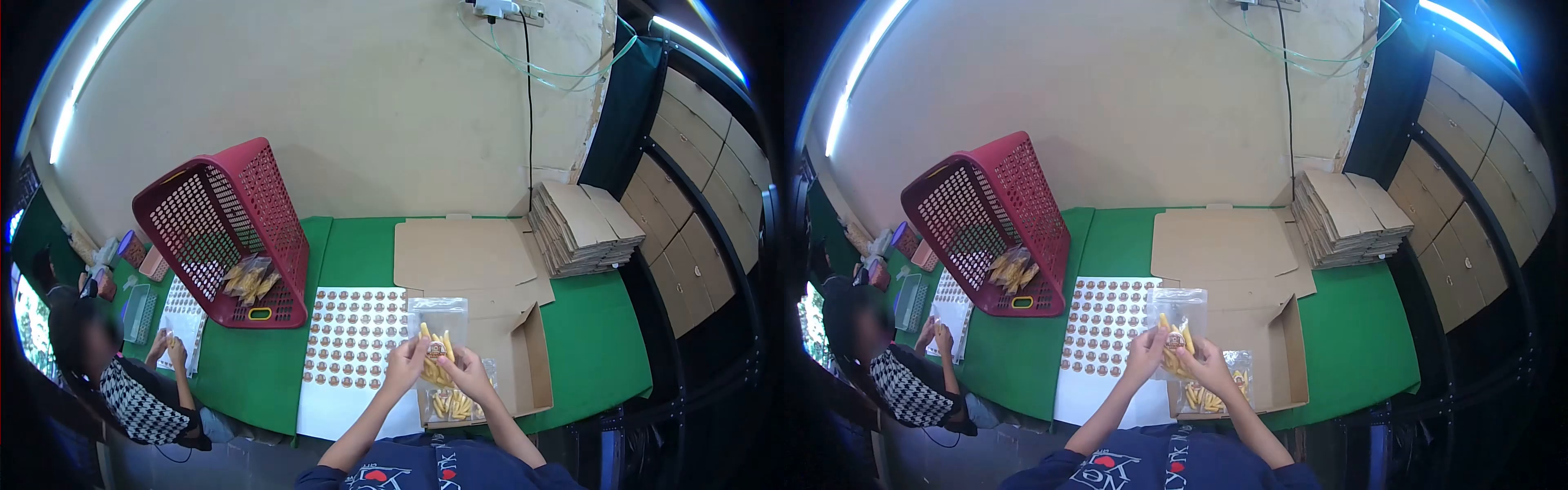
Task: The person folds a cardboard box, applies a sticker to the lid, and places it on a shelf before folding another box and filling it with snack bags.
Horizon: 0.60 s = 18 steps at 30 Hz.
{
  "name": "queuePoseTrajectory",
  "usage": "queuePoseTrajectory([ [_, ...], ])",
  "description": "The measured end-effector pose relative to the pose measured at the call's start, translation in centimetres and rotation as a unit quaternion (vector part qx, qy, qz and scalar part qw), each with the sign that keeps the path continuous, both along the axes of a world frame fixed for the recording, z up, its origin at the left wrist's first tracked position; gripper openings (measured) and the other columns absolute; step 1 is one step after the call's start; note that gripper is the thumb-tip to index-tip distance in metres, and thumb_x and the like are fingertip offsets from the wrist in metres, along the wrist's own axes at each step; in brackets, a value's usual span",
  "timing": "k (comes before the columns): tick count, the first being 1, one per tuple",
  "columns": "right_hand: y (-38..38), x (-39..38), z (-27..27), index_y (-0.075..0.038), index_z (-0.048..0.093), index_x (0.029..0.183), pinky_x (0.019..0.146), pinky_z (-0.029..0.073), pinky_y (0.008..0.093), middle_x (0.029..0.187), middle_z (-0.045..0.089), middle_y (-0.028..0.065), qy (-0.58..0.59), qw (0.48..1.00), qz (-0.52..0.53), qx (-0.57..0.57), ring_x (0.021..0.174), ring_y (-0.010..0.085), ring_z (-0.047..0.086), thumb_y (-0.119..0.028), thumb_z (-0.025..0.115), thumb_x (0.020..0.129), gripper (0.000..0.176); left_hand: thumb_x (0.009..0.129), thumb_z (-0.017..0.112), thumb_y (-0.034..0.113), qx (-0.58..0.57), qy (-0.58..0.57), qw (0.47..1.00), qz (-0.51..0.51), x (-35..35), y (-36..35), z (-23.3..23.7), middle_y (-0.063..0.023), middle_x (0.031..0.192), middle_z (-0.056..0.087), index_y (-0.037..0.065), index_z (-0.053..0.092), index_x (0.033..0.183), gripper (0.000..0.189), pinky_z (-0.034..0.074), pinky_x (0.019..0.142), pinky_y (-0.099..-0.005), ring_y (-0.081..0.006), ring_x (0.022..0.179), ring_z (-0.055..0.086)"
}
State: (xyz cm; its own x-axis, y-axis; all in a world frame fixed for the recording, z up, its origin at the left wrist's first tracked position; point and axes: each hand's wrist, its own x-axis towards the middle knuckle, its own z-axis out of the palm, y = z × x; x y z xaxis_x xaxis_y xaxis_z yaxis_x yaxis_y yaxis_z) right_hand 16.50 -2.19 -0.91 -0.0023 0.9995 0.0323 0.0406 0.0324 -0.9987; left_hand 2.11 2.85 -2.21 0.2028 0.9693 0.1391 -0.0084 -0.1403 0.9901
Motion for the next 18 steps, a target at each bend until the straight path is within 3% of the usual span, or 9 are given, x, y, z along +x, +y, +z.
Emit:
queuePoseTrajectory([
  [1,-0.1,-0.2,0.4,0.003,0.057,0.101,0.070,0.044,0.0243,0.087,0.060,0.0060,0.001,1.000,0.006,0.000,0.078,0.0092,0.053,-0.019,0.060,0.081,0.030,0.088,0.050,0.023,-0.020,0.017,0.999,-0.019,-0.5,0.3,0.3,-0.0009,0.064,0.057,-0.001,0.058,0.085,0.025,0.038,0.048,-0.0203,-0.0030,0.055,0.047],
  [3,-0.5,-0.3,0.8,0.003,0.057,0.100,0.071,0.044,0.0247,0.087,0.060,0.0069,0.002,1.000,0.019,0.004,0.080,0.0102,0.054,-0.019,0.061,0.080,0.030,0.088,0.051,0.022,-0.012,-0.066,0.998,-0.003,-0.5,1.1,0.1,-0.0016,0.073,0.059,-0.001,0.058,0.091,0.023,0.041,0.057,-0.0205,-0.0048,0.064,0.051],
  [6,-0.3,0.2,0.0,0.004,0.057,0.100,0.074,0.043,0.0253,0.085,0.061,0.0065,-0.142,0.988,0.068,-0.002,0.084,0.0117,0.055,-0.017,0.064,0.077,0.032,0.085,0.056,0.019,-0.045,-0.112,0.993,-0.007,-0.7,1.4,3.6,-0.0020,0.077,0.061,0.001,0.059,0.090,0.019,0.043,0.069,-0.0203,-0.0064,0.074,0.054],
  [9,-0.4,-0.4,1.3,0.002,0.059,0.096,0.076,0.043,0.0279,0.087,0.062,0.0066,-0.088,0.996,0.011,0.032,0.085,0.0144,0.056,-0.015,0.067,0.074,0.030,0.084,0.058,0.017,-0.048,-0.134,0.990,-0.018,-0.3,1.5,2.7,-0.0028,0.079,0.062,0.001,0.060,0.089,0.017,0.044,0.069,-0.0208,-0.0069,0.075,0.055],
  [12,0.6,-0.4,1.0,0.001,0.060,0.090,0.074,0.044,0.0263,0.086,0.062,0.0075,0.065,0.989,-0.100,0.091,0.083,0.0135,0.057,-0.011,0.067,0.074,0.022,0.083,0.059,0.014,0.002,-0.081,0.995,-0.060,0.7,0.6,2.5,-0.0024,0.078,0.061,0.000,0.060,0.087,0.015,0.043,0.063,-0.0196,-0.0062,0.070,0.055],
  [15,1.1,0.2,0.4,0.001,0.060,0.086,0.071,0.045,0.0242,0.083,0.062,0.0079,0.119,0.985,-0.106,0.072,0.078,0.0122,0.058,-0.007,0.066,0.075,0.015,0.082,0.060,0.014,0.011,-0.065,0.997,-0.046,1.5,-0.5,2.6,-0.0023,0.073,0.062,0.000,0.061,0.084,0.015,0.044,0.057,-0.0197,-0.0064,0.065,0.056],
  [18,0.7,-0.4,1.2,0.002,0.060,0.083,0.068,0.046,0.0228,0.078,0.062,0.0073,0.096,0.982,-0.149,0.068,0.073,0.0113,0.058,-0.005,0.063,0.077,0.009,0.081,0.062,0.015,0.048,-0.004,0.999,-0.017,1.3,-0.4,3.1,-0.0029,0.070,0.062,0.000,0.063,0.082,0.015,0.044,0.055,-0.0200,-0.0063,0.062,0.056],
])
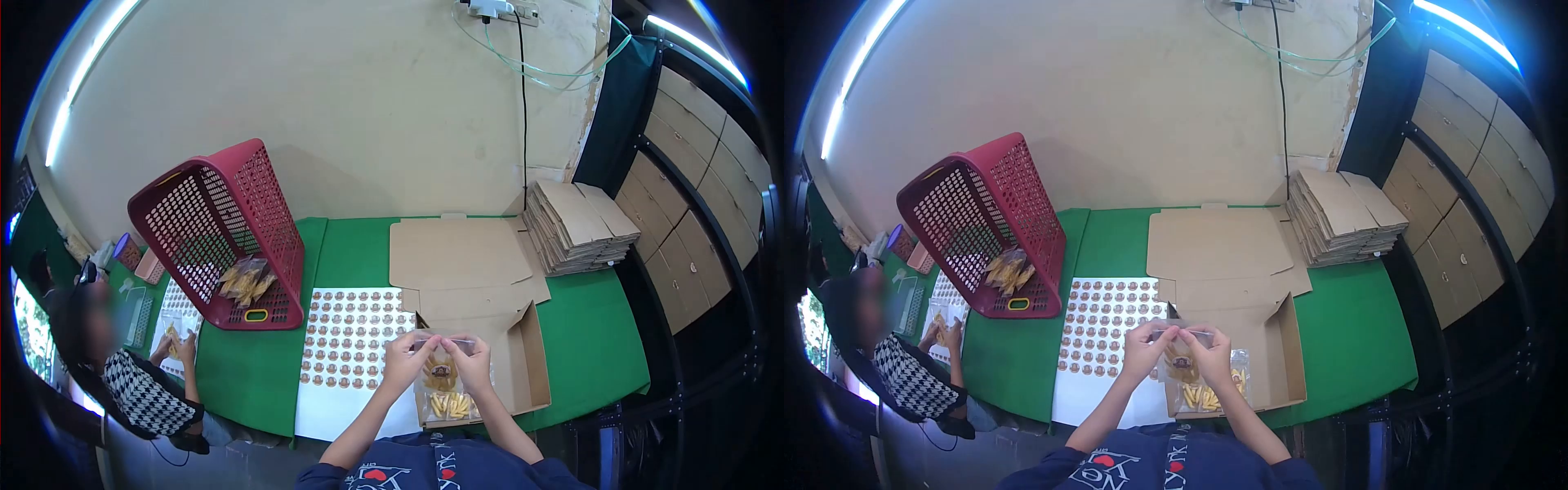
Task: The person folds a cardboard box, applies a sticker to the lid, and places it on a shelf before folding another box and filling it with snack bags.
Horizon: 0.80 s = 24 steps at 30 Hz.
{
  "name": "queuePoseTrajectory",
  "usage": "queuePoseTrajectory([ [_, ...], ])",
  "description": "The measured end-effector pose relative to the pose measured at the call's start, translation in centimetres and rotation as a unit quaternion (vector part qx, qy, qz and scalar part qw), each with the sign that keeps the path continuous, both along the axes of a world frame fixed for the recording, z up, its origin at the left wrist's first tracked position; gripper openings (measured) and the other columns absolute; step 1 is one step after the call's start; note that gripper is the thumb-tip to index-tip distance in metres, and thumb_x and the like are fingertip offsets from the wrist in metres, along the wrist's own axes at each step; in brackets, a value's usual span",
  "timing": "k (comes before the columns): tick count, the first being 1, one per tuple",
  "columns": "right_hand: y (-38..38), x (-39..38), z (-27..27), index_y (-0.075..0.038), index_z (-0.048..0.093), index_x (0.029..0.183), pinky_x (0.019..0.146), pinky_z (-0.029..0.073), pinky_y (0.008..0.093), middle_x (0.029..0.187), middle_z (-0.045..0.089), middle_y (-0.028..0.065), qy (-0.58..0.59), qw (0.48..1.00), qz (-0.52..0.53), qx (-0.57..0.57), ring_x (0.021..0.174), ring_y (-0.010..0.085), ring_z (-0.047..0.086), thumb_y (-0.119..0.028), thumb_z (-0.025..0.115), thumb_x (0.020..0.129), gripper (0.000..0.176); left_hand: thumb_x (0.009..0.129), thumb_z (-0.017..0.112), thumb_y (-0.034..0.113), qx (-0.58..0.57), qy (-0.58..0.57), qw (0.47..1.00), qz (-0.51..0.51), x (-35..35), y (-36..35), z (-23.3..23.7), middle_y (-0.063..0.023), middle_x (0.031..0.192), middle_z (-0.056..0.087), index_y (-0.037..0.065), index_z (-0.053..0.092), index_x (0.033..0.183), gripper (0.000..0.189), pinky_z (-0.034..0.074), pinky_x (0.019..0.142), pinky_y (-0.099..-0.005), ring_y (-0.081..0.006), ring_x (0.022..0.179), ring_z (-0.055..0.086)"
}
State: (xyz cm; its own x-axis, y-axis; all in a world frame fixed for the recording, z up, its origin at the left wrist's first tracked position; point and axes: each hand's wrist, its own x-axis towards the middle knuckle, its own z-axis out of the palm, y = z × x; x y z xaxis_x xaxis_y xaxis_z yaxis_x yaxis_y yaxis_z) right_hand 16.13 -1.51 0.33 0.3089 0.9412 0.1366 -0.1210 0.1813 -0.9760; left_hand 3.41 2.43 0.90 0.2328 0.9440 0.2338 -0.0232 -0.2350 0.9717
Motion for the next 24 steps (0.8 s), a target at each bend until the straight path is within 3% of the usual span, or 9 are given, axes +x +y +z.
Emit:
queuePoseTrajectory([
  [2,0.1,0.0,0.2,0.002,0.061,0.082,0.067,0.046,0.0228,0.077,0.062,0.0069,-0.006,1.000,-0.019,0.018,0.072,0.0112,0.058,-0.004,0.062,0.078,0.008,0.080,0.062,0.016,0.048,0.027,0.998,0.029,-0.6,-0.2,0.7,-0.0035,0.069,0.063,0.000,0.064,0.082,0.016,0.044,0.054,-0.0199,-0.0061,0.060,0.056],
  [9,0.4,0.5,0.3,0.004,0.061,0.084,0.068,0.046,0.0239,0.077,0.062,0.0080,0.021,0.998,-0.002,0.060,0.071,0.0126,0.058,-0.005,0.055,0.082,0.011,0.083,0.059,0.015,0.016,-0.021,0.999,0.022,-2.0,0.6,-1.3,-0.0056,0.073,0.064,-0.001,0.064,0.087,0.018,0.045,0.058,-0.0210,-0.0074,0.066,0.057],
  [12,0.0,0.8,0.4,0.005,0.061,0.086,0.069,0.046,0.0247,0.077,0.062,0.0085,0.047,0.998,0.016,0.046,0.072,0.0133,0.058,-0.008,0.051,0.085,0.016,0.087,0.052,0.014,-0.003,0.032,0.999,0.000,-2.2,0.3,-0.5,-0.0073,0.080,0.063,-0.003,0.061,0.091,0.020,0.046,0.069,-0.0226,-0.0110,0.075,0.059],
  [15,-0.3,0.9,0.2,0.005,0.061,0.089,0.069,0.046,0.0248,0.079,0.062,0.0087,0.023,0.998,0.030,0.042,0.074,0.0133,0.058,-0.010,0.048,0.087,0.020,0.085,0.055,0.016,-0.009,-0.032,0.999,0.014,-1.8,0.6,-1.0,-0.0052,0.074,0.065,-0.002,0.063,0.089,0.020,0.045,0.061,-0.0215,-0.0097,0.066,0.059],
  [18,-0.8,1.4,-0.2,0.005,0.060,0.093,0.070,0.046,0.0247,0.083,0.062,0.0092,0.024,0.999,0.014,0.036,0.076,0.0134,0.058,-0.012,0.047,0.088,0.022,0.084,0.055,0.015,-0.102,0.029,0.994,0.023,-1.9,0.4,-0.6,-0.0078,0.083,0.064,-0.001,0.060,0.098,0.021,0.046,0.068,-0.0236,-0.0133,0.076,0.060],
  [21,-0.4,1.5,-0.8,0.005,0.059,0.097,0.072,0.045,0.0244,0.087,0.061,0.0091,0.036,0.998,-0.047,0.034,0.079,0.0138,0.057,-0.013,0.045,0.089,0.024,0.081,0.057,0.015,0.099,0.023,0.989,0.109,-1.4,0.4,-1.2,-0.0109,0.097,0.059,0.001,0.055,0.106,0.029,0.045,0.079,-0.0291,-0.0184,0.091,0.057],
  [22,-0.3,1.6,-0.9,0.005,0.059,0.098,0.073,0.045,0.0243,0.088,0.060,0.0089,0.039,0.996,-0.072,0.035,0.080,0.0139,0.057,-0.013,0.045,0.090,0.024,0.078,0.059,0.015,0.102,0.099,0.988,0.059,-1.8,0.1,-1.4,-0.0122,0.108,0.053,0.002,0.048,0.113,0.039,0.041,0.087,-0.0341,-0.0230,0.104,0.051],
  [24,-0.4,1.2,-1.9,0.005,0.059,0.098,0.075,0.044,0.0262,0.092,0.057,0.0105,-0.029,0.998,-0.029,0.048,0.085,0.0152,0.055,-0.013,0.046,0.089,0.024,0.077,0.060,0.015,0.177,0.130,0.975,0.009,-0.7,-0.9,-0.7,-0.0123,0.108,0.052,0.003,0.047,0.114,0.042,0.039,0.089,-0.0352,-0.0246,0.105,0.050],
])
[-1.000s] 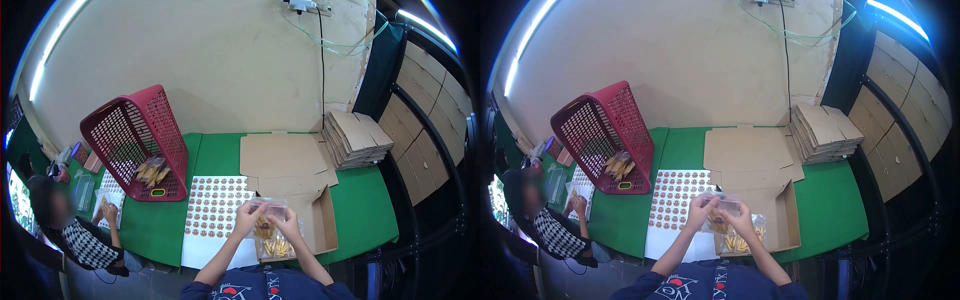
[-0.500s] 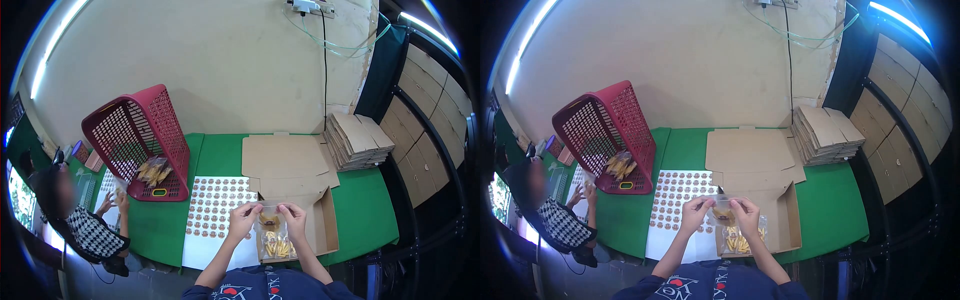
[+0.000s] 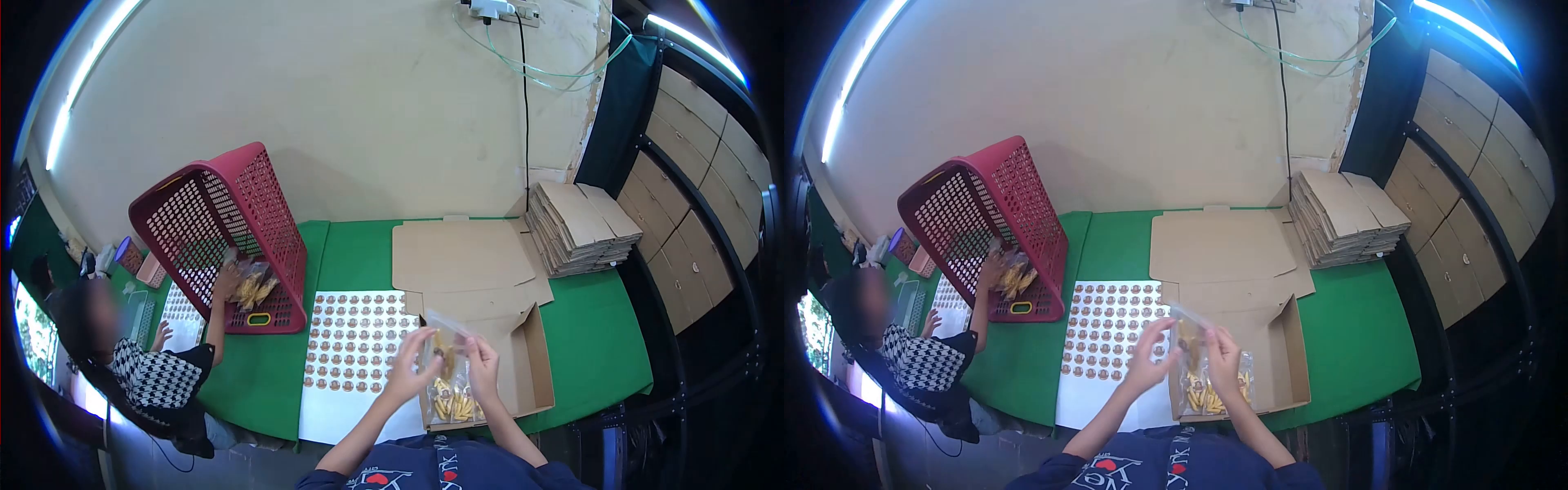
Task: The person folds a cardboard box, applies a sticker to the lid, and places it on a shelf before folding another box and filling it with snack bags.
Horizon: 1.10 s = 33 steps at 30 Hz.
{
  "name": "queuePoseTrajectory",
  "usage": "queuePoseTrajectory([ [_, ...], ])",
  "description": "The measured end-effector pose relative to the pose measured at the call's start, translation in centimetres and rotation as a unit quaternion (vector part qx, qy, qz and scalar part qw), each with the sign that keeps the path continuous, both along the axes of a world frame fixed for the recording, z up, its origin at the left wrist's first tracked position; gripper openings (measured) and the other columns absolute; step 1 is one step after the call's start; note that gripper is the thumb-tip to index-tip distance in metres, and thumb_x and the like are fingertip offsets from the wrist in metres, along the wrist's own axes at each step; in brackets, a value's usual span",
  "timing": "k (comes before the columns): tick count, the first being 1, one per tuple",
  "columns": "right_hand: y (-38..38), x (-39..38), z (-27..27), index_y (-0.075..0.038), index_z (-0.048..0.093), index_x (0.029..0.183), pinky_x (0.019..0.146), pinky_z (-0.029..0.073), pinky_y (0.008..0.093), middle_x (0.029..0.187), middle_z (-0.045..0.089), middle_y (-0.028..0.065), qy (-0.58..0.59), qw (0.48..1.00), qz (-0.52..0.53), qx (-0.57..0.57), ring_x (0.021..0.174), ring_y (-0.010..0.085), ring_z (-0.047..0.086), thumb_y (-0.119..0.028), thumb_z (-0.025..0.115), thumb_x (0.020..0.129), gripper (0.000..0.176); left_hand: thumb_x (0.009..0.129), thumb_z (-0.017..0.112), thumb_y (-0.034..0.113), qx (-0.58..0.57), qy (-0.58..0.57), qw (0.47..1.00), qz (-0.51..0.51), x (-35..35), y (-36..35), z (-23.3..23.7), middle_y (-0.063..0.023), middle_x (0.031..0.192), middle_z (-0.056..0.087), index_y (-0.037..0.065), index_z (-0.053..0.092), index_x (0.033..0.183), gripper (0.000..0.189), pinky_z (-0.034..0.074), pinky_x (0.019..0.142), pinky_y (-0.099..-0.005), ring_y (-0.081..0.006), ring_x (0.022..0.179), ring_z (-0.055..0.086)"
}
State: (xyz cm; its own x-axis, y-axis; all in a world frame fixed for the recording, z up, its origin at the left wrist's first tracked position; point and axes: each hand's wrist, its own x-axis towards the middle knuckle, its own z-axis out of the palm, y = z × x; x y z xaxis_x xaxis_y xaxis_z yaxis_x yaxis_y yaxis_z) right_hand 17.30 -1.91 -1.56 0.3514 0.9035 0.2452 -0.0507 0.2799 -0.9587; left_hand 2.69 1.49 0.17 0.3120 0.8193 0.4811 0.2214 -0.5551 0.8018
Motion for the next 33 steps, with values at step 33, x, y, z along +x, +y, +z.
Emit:
queuePoseTrajectory([
  [33,0.1,0.6,0.9,0.003,0.063,0.081,0.066,0.042,0.0213,0.074,0.063,0.0062,0.005,1.000,0.000,-0.027,0.071,0.0093,0.057,-0.009,0.058,0.082,0.013,0.085,0.055,0.016,-0.160,-0.131,0.977,0.050,-0.4,0.8,-0.1,-0.0064,0.076,0.065,-0.002,0.062,0.087,0.020,0.046,0.068,-0.0227,-0.0106,0.073,0.060],
])
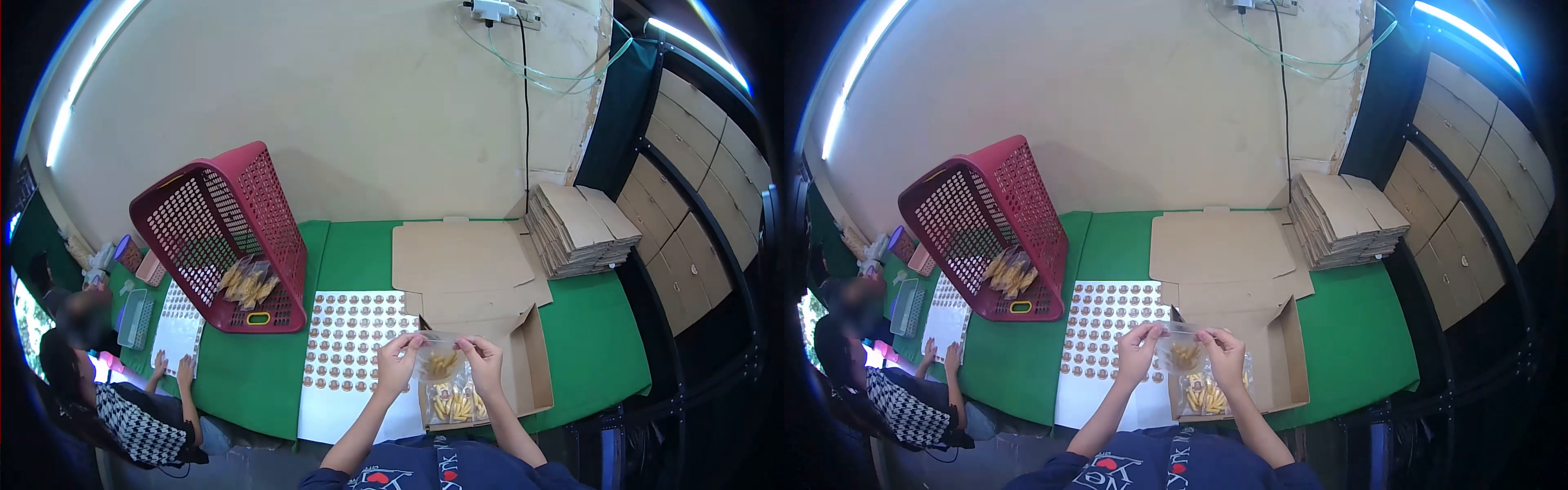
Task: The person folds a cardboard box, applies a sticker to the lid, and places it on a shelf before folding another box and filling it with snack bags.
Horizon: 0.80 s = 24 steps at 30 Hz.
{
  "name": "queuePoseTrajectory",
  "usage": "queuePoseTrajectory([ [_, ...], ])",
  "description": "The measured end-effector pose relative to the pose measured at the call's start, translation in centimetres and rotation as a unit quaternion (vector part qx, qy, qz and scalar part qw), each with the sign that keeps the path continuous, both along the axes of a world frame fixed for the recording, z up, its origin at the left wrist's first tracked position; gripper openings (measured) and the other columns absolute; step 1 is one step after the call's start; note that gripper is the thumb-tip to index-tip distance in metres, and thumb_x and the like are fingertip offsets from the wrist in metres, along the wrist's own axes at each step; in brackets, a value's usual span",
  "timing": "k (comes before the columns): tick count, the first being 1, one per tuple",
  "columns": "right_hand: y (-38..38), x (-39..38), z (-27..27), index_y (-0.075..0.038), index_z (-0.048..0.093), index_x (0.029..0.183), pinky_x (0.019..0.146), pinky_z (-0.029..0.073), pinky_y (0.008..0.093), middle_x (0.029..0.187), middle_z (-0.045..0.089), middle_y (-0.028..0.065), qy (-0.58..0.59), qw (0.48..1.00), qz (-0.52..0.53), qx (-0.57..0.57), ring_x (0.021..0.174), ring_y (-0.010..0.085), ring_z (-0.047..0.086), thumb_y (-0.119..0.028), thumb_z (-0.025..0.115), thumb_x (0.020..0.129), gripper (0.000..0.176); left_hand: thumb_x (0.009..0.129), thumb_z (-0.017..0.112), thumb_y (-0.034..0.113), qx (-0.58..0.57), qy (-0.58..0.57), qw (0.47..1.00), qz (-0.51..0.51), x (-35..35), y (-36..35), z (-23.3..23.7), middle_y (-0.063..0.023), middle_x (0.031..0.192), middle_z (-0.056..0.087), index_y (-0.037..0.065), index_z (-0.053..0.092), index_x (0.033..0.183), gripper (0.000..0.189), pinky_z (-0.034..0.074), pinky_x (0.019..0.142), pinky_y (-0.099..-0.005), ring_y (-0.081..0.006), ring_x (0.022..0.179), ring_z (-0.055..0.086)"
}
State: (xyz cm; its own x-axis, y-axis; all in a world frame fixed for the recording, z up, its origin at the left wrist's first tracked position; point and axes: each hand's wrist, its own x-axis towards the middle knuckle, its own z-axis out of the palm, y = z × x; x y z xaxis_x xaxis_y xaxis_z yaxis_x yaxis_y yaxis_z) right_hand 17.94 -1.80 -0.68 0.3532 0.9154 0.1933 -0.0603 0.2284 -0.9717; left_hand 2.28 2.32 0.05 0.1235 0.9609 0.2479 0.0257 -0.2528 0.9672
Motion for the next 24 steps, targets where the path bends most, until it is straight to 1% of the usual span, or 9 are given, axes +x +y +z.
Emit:
queuePoseTrajectory([
  [4,0.0,-0.1,0.1,0.003,0.063,0.081,0.065,0.042,0.0217,0.074,0.062,0.0057,-0.015,1.000,-0.009,0.000,0.070,0.0092,0.056,-0.010,0.057,0.083,0.015,0.086,0.053,0.017,0.000,-0.022,1.000,0.011,-0.1,0.3,-0.4,-0.0053,0.072,0.064,-0.002,0.063,0.083,0.021,0.045,0.067,-0.0216,-0.0096,0.071,0.059],
  [7,0.3,0.0,0.3,0.003,0.063,0.083,0.063,0.042,0.0219,0.074,0.062,0.0051,0.032,0.998,-0.045,-0.001,0.069,0.0083,0.056,-0.012,0.056,0.084,0.016,0.083,0.058,0.018,-0.059,-0.079,0.993,-0.058,0.1,0.9,-2.5,-0.0121,0.097,0.059,-0.003,0.055,0.102,0.028,0.043,0.077,-0.0264,-0.0148,0.091,0.056],
  [10,0.8,0.1,0.8,0.004,0.061,0.088,0.065,0.043,0.0214,0.080,0.062,0.0061,0.080,0.994,-0.077,0.005,0.073,0.0091,0.056,-0.009,0.057,0.083,0.015,0.079,0.063,0.016,0.135,0.065,0.984,0.092,2.0,-1.2,-1.9,-0.0195,0.124,0.036,-0.002,0.034,0.122,0.055,0.036,0.090,-0.0353,-0.0260,0.113,0.040],
  [13,0.7,-0.7,1.2,0.005,0.059,0.093,0.068,0.044,0.0218,0.085,0.061,0.0069,0.096,0.995,-0.028,0.023,0.076,0.0098,0.057,-0.006,0.057,0.082,0.016,0.077,0.063,0.017,0.233,0.216,0.948,0.031,3.4,-3.1,-2.3,-0.0179,0.132,0.017,0.001,0.020,0.127,0.067,0.029,0.096,-0.0452,-0.0330,0.120,0.030],
  [16,0.2,-1.5,1.8,0.003,0.057,0.101,0.072,0.046,0.0231,0.092,0.059,0.0067,0.098,0.992,0.079,0.025,0.081,0.0101,0.055,-0.006,0.057,0.082,0.021,0.078,0.060,0.012,0.200,0.186,0.962,0.026,3.4,-2.2,-3.9,-0.0240,0.129,0.022,-0.002,0.022,0.127,0.063,0.027,0.097,-0.0440,-0.0365,0.121,0.027],
  [17,0.0,-1.4,2.0,0.003,0.057,0.102,0.071,0.046,0.0232,0.093,0.059,0.0066,0.101,0.989,0.105,0.021,0.082,0.0101,0.055,-0.007,0.058,0.082,0.023,0.083,0.054,0.011,0.170,0.188,0.967,0.008,3.0,-0.7,-6.7,-0.0232,0.123,0.033,-0.003,0.025,0.125,0.053,0.034,0.094,-0.0395,-0.0313,0.115,0.038],
  [21,0.1,0.3,0.0,0.003,0.055,0.101,0.071,0.046,0.0237,0.097,0.054,0.0058,-0.043,0.996,0.059,-0.046,0.080,0.0107,0.052,-0.012,0.062,0.079,0.027,0.090,0.044,0.013,-0.035,-0.151,0.986,-0.064,1.9,-0.3,-4.7,-0.0125,0.107,0.053,-0.001,0.032,0.124,0.039,0.045,0.080,-0.0265,-0.0169,0.094,0.055],
  [22,0.1,0.9,-0.7,0.004,0.055,0.100,0.071,0.045,0.0235,0.098,0.053,0.0056,-0.090,0.992,0.038,-0.078,0.079,0.0106,0.052,-0.013,0.063,0.079,0.028,0.091,0.043,0.015,-0.116,-0.178,0.973,-0.086,1.5,-0.2,-4.7,-0.0124,0.110,0.051,0.000,0.032,0.124,0.039,0.044,0.082,-0.0275,-0.0174,0.098,0.054],
  [24,-0.2,2.1,-2.0,0.000,0.058,0.084,0.060,0.042,0.0207,0.078,0.054,0.0014,-0.098,0.967,0.157,-0.173,0.065,0.0070,0.049,-0.021,0.061,0.081,0.022,0.092,0.041,0.019,-0.272,-0.231,0.925,-0.128,0.4,0.4,-5.1,-0.0120,0.115,0.048,0.001,0.032,0.125,0.039,0.043,0.087,-0.0295,-0.0184,0.104,0.051],
])
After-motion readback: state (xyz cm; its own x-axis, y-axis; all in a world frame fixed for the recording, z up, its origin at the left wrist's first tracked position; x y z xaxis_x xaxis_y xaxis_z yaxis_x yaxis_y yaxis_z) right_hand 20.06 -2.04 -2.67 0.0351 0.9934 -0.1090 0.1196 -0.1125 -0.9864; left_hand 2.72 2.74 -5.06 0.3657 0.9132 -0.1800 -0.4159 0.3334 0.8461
